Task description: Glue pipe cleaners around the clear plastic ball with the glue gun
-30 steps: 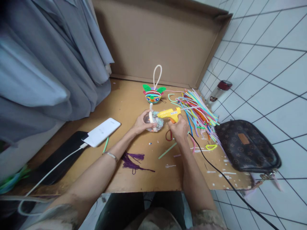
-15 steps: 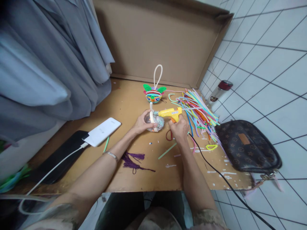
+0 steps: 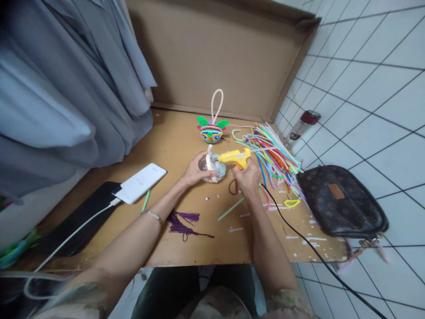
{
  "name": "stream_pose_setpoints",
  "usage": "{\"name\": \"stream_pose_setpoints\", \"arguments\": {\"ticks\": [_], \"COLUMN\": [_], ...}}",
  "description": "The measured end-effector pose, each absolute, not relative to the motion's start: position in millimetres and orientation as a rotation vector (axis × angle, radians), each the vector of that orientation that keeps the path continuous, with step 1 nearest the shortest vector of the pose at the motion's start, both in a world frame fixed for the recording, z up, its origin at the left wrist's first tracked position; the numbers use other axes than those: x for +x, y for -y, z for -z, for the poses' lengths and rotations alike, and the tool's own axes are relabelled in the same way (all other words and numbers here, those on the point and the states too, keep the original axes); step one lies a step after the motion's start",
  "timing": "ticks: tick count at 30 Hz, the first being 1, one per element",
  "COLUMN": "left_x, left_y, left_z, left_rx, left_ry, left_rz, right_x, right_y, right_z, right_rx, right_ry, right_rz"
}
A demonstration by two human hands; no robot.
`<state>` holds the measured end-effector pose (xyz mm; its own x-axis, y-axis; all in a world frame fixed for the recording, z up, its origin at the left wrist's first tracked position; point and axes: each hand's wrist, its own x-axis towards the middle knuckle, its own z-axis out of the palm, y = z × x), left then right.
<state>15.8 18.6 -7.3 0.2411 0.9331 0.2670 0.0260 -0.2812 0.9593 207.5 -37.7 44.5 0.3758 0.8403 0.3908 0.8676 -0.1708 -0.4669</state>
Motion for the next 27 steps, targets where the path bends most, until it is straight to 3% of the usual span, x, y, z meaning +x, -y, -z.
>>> {"name": "stream_pose_setpoints", "arguments": {"ticks": [27], "left_x": [15.0], "left_y": [-17.4], "left_z": [6.0], "left_rx": [1.597], "left_ry": [-0.919], "left_rz": [-1.197], "right_x": [206.1], "right_y": [36.4], "right_z": [-41.7], "right_rx": [-1.951], "right_ry": [1.467], "right_rz": [0.061]}}
